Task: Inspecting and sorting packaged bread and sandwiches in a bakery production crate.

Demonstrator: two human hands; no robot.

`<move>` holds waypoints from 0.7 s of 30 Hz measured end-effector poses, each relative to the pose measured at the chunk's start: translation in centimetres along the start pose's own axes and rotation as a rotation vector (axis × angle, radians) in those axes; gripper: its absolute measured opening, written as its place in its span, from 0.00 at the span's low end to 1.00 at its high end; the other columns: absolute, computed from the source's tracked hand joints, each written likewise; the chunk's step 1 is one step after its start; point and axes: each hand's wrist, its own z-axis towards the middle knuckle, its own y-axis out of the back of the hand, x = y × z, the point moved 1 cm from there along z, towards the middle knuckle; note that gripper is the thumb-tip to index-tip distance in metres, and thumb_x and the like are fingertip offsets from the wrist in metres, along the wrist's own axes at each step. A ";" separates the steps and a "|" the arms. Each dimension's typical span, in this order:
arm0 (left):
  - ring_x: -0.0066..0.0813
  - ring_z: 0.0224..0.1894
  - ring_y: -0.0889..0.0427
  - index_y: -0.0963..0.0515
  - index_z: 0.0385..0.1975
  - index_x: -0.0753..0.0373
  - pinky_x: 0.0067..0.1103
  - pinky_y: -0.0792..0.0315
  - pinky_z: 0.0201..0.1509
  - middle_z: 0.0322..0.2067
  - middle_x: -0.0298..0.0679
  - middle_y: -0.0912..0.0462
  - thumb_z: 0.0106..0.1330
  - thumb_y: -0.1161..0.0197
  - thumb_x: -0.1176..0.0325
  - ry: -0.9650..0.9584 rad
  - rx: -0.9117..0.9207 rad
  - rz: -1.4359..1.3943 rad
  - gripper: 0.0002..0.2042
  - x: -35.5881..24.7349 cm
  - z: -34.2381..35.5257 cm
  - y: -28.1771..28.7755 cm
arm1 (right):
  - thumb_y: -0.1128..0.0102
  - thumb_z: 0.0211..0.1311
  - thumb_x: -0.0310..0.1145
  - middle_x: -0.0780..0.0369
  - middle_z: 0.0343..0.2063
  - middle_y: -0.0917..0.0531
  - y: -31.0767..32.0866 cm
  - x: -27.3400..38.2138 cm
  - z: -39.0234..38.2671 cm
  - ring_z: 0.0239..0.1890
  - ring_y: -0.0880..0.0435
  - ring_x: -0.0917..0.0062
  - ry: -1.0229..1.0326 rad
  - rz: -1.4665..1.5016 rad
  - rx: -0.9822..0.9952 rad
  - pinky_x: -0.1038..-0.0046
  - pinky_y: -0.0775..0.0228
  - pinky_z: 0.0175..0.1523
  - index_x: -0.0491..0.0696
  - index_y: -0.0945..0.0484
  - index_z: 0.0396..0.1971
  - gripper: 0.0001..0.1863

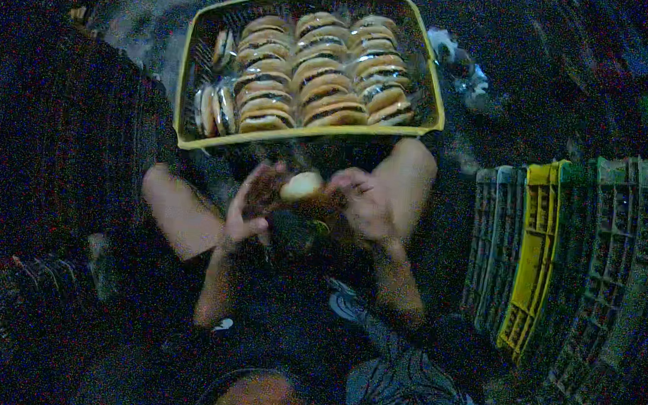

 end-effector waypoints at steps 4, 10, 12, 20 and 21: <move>0.35 0.55 0.41 0.53 0.56 0.66 0.28 0.44 0.56 0.54 0.46 0.44 0.44 0.35 0.70 0.193 0.111 -0.124 0.40 -2.2 0.9 -0.7 | 0.52 0.55 0.39 0.64 0.27 0.27 -0.7 -2.7 -0.4 0.30 0.30 0.80 -0.344 0.684 0.116 0.79 0.38 0.38 0.42 0.31 0.29 0.14; 0.33 0.52 0.36 0.37 0.45 0.70 0.27 0.42 0.55 0.48 0.47 0.35 0.46 0.37 0.74 -0.002 -0.172 0.021 0.24 -1.7 0.5 -3.9 | 0.49 0.52 0.32 0.67 0.25 0.26 -1.5 -3.6 0.6 0.28 0.29 0.84 -0.397 0.365 -0.099 0.82 0.37 0.35 0.43 0.29 0.28 0.08; 0.32 0.51 0.36 0.34 0.41 0.70 0.26 0.42 0.55 0.49 0.47 0.35 0.47 0.38 0.75 -0.001 -0.108 0.133 0.20 -1.8 -0.1 -3.0 | 0.47 0.50 0.29 0.67 0.25 0.25 -1.6 -2.4 0.7 0.30 0.29 0.85 -0.182 0.229 -0.115 0.81 0.37 0.36 0.42 0.28 0.28 0.07; 0.20 0.36 0.31 0.29 0.31 0.66 0.17 0.36 0.41 0.32 0.35 0.30 0.56 0.45 0.66 -0.106 -0.170 0.273 0.10 -0.5 0.2 -2.0 | 0.48 0.53 0.28 0.63 0.31 0.27 -3.0 0.6 0.9 0.34 0.30 0.86 -0.230 0.216 0.069 0.87 0.39 0.41 0.41 0.29 0.36 0.11; 0.20 0.36 0.31 0.29 0.31 0.66 0.16 0.36 0.41 0.32 0.35 0.30 0.57 0.46 0.65 0.013 -0.193 0.189 0.10 -0.7 0.5 -2.2 | 0.48 0.53 0.28 0.63 0.31 0.27 -2.9 0.2 1.2 0.34 0.30 0.86 -0.231 0.221 0.072 0.87 0.39 0.41 0.41 0.29 0.36 0.11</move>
